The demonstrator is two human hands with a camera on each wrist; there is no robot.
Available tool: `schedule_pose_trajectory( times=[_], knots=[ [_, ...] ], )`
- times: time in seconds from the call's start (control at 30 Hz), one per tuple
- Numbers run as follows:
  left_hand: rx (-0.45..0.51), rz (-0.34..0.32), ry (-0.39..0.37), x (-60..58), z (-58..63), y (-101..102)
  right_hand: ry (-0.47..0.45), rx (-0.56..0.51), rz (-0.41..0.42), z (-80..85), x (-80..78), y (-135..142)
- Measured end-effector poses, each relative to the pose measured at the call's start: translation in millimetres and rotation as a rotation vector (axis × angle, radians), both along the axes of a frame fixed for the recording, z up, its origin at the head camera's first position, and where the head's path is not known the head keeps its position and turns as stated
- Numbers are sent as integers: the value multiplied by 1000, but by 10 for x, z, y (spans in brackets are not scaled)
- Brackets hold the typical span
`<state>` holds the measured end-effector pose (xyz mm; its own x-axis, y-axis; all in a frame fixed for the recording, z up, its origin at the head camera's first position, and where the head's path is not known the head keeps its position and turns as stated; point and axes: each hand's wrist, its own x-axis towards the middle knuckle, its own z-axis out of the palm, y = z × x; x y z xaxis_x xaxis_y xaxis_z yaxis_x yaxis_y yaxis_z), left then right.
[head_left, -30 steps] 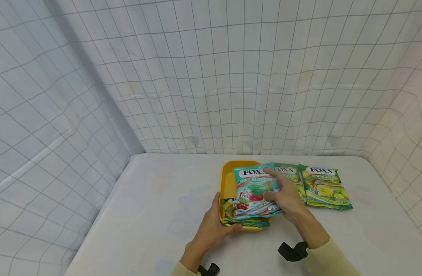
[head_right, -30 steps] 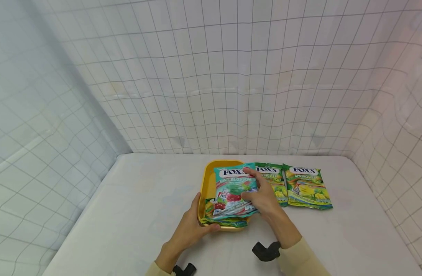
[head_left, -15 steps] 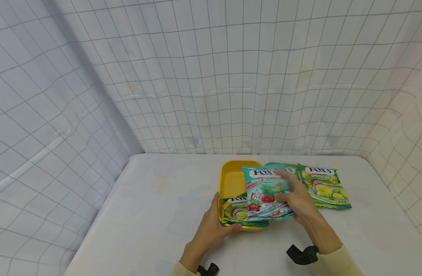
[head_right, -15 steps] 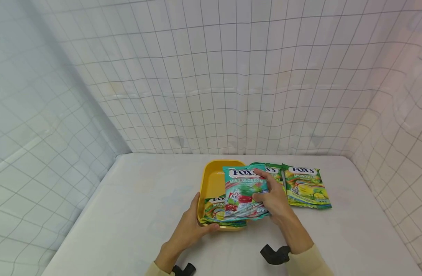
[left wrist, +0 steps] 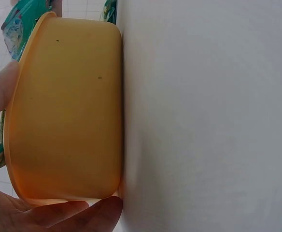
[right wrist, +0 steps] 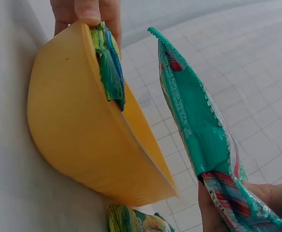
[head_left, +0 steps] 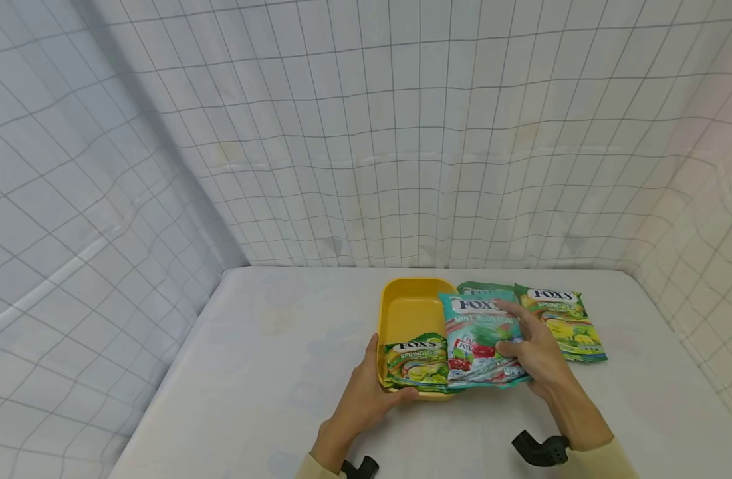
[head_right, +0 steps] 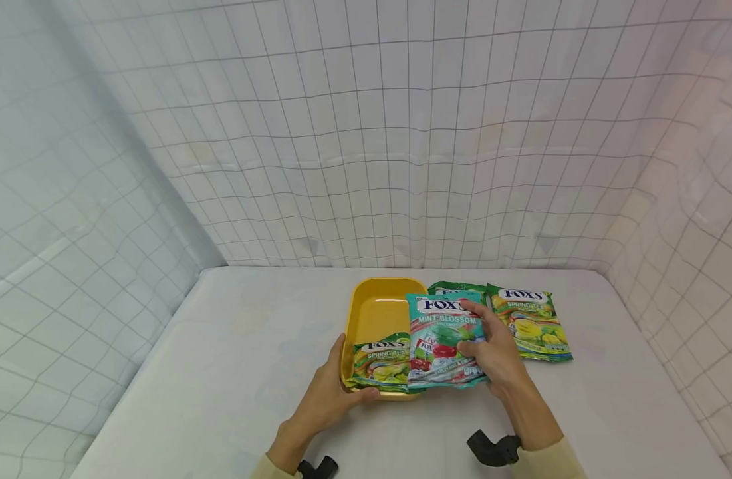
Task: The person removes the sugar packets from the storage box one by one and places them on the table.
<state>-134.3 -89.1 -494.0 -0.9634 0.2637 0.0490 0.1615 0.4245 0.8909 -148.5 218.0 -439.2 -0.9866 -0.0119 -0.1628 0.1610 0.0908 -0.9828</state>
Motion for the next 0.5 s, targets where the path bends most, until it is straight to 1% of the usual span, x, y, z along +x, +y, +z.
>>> schedule_pose_trajectory(
  times=[0.1,0.17,0.3,0.43,0.5],
  knots=[
    [5,-5,7,2,-2,-9,-15,6,-9,-47,25,42],
    [11,-9,9,3,-3,-13,-28,-13,-15,-79,42,76],
    [20,-13,11,2,-4,-15,-37,-18,-28,-122,67,154],
    [19,-15,18,-4,-10,-17,-31,32,-39,-148,88,232],
    [14,-14,20,-8,-15,-20,-29,78,-48,-167,99,274]
  ],
)
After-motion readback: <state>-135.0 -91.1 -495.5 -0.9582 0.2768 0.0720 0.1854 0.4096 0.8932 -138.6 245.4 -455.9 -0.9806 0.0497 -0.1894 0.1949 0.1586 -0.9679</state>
